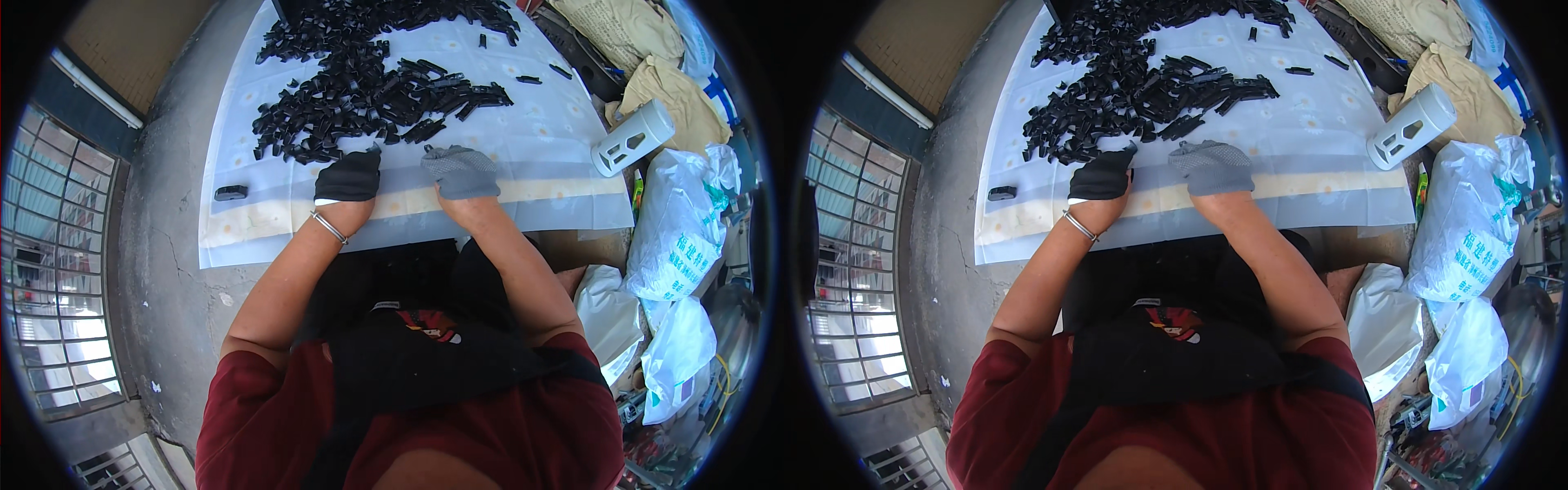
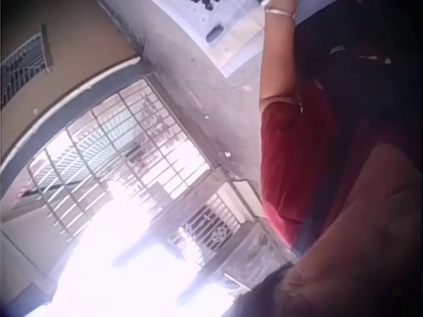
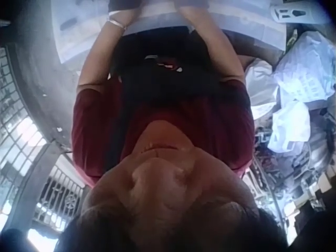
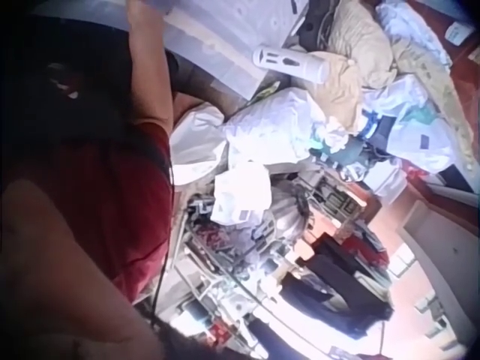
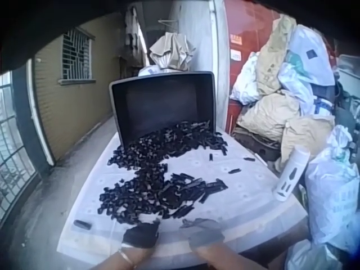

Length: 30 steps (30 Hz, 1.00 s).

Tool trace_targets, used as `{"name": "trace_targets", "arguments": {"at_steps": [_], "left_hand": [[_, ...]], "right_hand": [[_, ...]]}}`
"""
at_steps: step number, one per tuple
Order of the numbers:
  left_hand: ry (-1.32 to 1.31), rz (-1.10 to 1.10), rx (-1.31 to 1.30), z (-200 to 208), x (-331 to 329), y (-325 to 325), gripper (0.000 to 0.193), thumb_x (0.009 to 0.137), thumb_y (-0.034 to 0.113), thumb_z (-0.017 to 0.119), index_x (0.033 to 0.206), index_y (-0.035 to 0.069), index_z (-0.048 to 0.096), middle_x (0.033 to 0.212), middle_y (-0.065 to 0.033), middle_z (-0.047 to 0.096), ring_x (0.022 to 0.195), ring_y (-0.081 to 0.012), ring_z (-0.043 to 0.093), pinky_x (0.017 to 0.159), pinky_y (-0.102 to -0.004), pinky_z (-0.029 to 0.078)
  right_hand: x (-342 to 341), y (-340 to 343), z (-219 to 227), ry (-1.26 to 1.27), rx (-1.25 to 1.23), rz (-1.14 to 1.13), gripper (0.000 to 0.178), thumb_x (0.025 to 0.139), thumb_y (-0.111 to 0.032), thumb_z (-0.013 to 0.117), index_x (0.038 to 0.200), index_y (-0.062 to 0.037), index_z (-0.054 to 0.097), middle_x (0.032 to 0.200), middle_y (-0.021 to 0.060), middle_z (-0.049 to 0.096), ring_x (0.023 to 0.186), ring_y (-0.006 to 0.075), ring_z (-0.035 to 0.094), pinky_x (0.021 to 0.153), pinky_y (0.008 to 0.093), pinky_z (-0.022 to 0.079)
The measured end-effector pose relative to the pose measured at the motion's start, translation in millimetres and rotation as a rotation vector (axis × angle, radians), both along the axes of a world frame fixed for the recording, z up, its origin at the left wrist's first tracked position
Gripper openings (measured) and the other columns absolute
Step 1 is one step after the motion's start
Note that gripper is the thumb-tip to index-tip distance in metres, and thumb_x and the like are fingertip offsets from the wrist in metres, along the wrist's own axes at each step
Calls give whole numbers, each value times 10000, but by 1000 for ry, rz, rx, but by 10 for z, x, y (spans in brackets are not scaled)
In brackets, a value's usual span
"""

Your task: Sorting and inspecting small black plastic components on a workbench.

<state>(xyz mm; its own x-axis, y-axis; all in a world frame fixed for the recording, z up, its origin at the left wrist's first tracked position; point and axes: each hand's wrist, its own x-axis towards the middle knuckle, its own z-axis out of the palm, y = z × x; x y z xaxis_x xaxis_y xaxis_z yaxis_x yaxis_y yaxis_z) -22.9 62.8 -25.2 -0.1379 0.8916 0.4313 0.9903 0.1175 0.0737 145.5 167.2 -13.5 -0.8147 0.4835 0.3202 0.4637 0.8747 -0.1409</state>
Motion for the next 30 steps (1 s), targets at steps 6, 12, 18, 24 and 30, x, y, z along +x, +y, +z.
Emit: {"name": "trace_targets", "arguments": {"at_steps": [6,12,18,24,30], "left_hand": [[-347,-59,-2,165,53,-327,259,766,166,573,982,23,563,773,-153,607,681,-295,603,621,-373,479],[-874,-144,-252,329,133,-564,588,701,127,695,1192,-43,422,857,-143,636,683,-196,623,609,-292,488],[-1379,-367,-225,181,153,-665,425,789,103,622,1164,-27,471,1058,-122,577,910,-151,571,757,-264,469],[-1700,-131,-95,79,416,-761,372,929,306,403,1112,9,533,973,-82,594,898,-136,531,779,-270,433],[-1536,-69,55,167,341,-704,421,928,346,396,820,-5,600,583,-2,517,518,-84,436,480,-247,365]], "right_hand": [[139,-171,76,219,-272,192,256,805,-158,524,1015,-14,549,961,179,573,884,326,533,799,407,415],[97,-563,261,107,-467,416,283,830,-217,522,1046,-33,537,986,155,567,885,332,513,805,390,411],[56,-639,324,49,-469,391,329,803,-291,576,1008,-35,551,918,130,585,839,301,537,756,383,421],[-24,-740,143,333,-393,312,236,789,-251,603,893,-40,579,828,98,596,724,273,563,646,370,417],[102,-602,250,442,-229,361,175,797,-227,587,840,-58,602,789,92,603,714,265,568,618,371,419]]}}
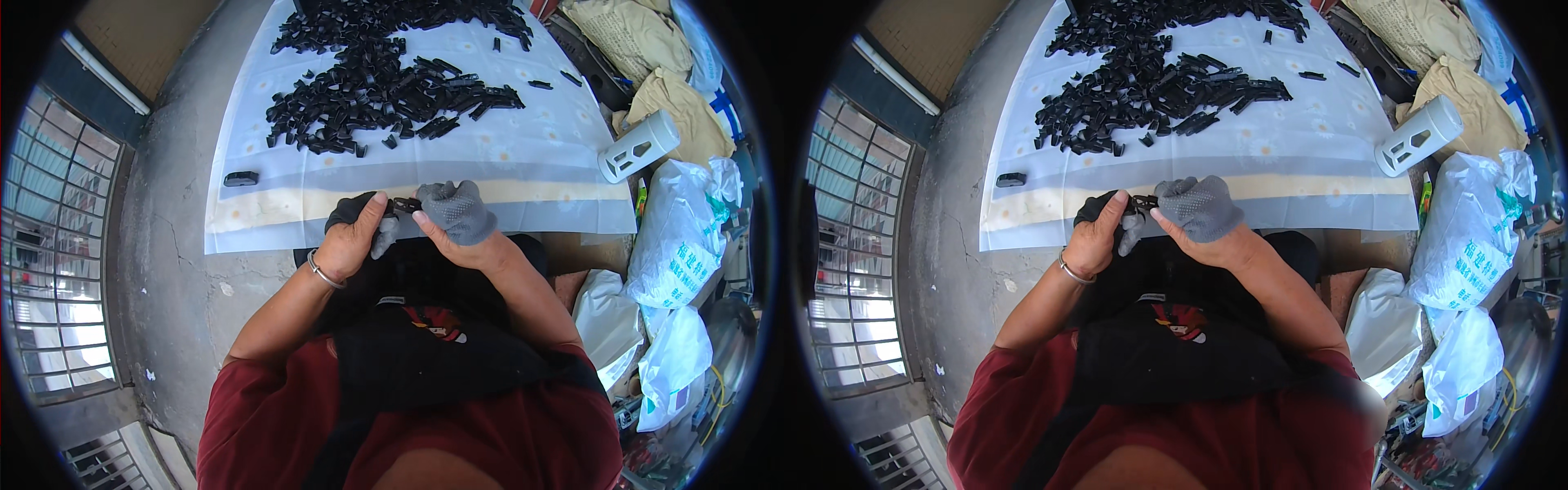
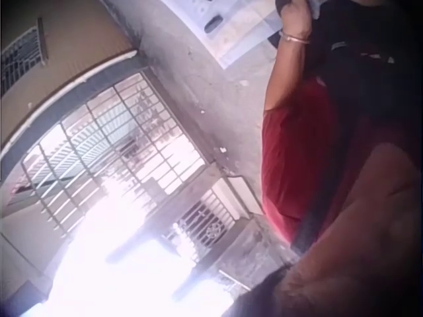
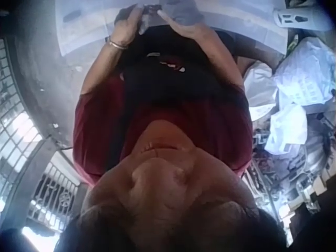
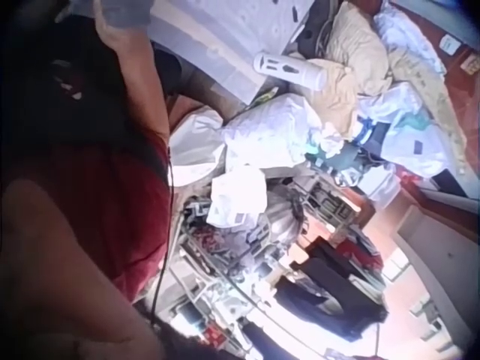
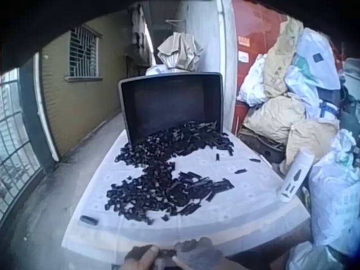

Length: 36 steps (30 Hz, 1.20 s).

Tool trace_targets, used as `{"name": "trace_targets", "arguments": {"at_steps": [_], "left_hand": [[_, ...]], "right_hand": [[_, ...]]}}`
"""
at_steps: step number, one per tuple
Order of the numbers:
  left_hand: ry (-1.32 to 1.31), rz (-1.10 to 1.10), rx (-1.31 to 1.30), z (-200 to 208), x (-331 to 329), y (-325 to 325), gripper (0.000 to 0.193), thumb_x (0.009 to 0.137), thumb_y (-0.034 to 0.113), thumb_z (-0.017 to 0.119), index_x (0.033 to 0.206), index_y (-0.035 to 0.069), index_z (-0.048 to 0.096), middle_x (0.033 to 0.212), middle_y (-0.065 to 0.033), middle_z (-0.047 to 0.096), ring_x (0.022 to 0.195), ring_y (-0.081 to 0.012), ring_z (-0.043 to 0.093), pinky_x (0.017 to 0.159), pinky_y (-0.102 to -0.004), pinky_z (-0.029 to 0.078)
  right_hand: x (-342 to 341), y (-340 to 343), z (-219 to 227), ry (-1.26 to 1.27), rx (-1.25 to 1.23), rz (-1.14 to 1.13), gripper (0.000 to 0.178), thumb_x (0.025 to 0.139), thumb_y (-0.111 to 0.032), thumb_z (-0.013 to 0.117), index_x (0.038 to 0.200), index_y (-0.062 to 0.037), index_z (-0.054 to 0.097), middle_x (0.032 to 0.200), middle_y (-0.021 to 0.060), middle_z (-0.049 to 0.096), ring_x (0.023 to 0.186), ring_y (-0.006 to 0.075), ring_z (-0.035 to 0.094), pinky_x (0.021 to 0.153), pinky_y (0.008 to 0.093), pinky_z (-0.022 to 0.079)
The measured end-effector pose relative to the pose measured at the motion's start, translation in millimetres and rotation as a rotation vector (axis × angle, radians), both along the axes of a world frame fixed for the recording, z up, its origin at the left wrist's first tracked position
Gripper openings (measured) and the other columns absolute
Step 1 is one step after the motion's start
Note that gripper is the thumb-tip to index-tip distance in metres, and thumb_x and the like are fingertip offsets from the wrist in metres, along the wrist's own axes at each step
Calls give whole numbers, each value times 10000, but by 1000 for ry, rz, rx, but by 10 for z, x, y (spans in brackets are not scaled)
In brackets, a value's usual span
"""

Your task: Sorting and inspecting small black plastic components on a workbench.

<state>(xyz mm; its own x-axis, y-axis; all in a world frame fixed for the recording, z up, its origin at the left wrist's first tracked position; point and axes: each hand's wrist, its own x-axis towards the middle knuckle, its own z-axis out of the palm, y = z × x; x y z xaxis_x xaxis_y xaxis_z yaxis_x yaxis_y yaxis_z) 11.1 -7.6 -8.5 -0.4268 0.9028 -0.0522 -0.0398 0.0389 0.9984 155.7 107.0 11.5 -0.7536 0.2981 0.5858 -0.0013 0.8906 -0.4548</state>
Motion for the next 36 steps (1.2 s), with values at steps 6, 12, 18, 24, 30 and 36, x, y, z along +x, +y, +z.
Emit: {"name": "trace_targets", "arguments": {"at_steps": [6,12,18,24,30,36], "left_hand": [[283,-76,-4,111,-60,6,412,927,332,387,763,-2,564,576,-71,526,509,-156,472,498,-288,384],[563,-117,20,159,-17,79,385,929,263,344,730,-5,535,645,-201,540,606,-387,507,562,-395,413],[680,-223,35,220,-39,96,388,920,296,363,749,0,546,693,-213,564,660,-385,539,606,-434,421],[1204,106,-3,31,-334,552,286,831,294,510,866,16,569,806,-189,600,716,-325,594,658,-389,475],[1504,109,-204,-117,-346,1036,241,753,107,490,965,38,582,908,-164,592,736,-297,611,636,-395,494],[1444,28,39,-217,-404,892,274,745,71,486,1003,51,574,876,-148,604,728,-301,608,632,-390,487]], "right_hand": [[52,12,103,-252,187,17,127,771,-163,610,853,-66,617,811,58,614,726,245,551,659,350,400],[-25,-27,-8,-198,302,58,89,756,-187,579,773,-102,598,742,57,588,694,250,548,624,380,405],[16,-27,31,-449,112,79,223,739,-199,561,925,-82,601,893,90,607,856,279,561,746,383,436],[-75,747,-238,-215,357,-312,230,764,-199,579,929,-42,611,993,147,592,923,312,550,823,383,427],[-324,1005,-216,-368,378,-329,231,743,-140,566,954,-65,620,1008,131,598,933,276,558,830,374,429],[-128,907,-401,-206,271,-277,207,772,-118,562,966,-68,612,943,111,615,858,283,573,774,372,438]]}}
